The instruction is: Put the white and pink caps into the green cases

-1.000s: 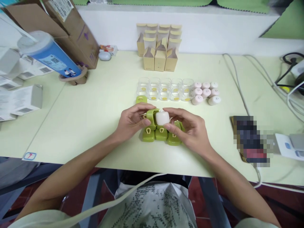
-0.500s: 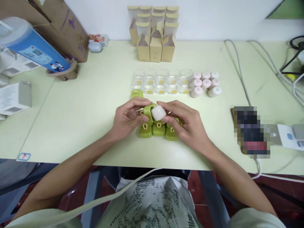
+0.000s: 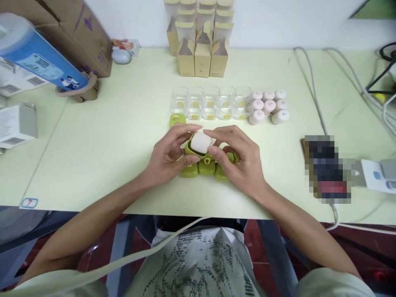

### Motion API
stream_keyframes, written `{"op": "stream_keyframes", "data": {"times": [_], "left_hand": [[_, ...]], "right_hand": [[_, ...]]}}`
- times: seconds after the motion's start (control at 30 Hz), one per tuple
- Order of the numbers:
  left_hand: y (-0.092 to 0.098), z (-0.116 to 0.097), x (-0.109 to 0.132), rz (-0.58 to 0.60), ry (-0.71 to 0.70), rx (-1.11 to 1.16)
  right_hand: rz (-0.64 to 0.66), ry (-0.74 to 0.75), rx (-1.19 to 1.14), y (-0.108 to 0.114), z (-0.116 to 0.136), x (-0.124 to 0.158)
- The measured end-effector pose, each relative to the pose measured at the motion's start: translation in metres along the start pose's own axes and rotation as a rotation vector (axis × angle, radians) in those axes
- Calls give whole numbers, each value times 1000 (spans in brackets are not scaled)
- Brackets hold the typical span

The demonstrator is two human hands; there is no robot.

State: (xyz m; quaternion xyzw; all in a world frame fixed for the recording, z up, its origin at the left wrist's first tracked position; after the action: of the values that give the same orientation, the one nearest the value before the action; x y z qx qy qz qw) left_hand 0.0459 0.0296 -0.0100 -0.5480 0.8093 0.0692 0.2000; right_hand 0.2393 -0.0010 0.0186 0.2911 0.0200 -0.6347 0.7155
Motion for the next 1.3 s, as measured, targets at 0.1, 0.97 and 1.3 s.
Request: {"op": "stream_keyframes", "data": {"times": [0.1, 0.97, 1.3], "left_hand": [[-1, -4, 0, -13, -111, -22], [-13, -34, 5, 25, -294, -409], [-4, -25, 7, -46, -203, -351]], "right_hand": [[90, -72, -83, -6, -4, 2], [-212, 212, 336, 6, 21, 4], [-123, 216, 295, 5, 22, 4]]}}
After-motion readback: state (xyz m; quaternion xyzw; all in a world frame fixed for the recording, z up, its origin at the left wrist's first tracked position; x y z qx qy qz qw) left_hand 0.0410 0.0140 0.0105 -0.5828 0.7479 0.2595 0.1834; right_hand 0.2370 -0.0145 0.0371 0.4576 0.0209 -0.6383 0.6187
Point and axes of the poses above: each hand's wrist, its own x-axis away from the middle knuckle, its own y-axis out of the back of the hand, z = x × y, the point moved 6 cm from there along -x, towards the middle knuckle, and after that the axes turned 9 degrees about x, right-handed, at the moved point
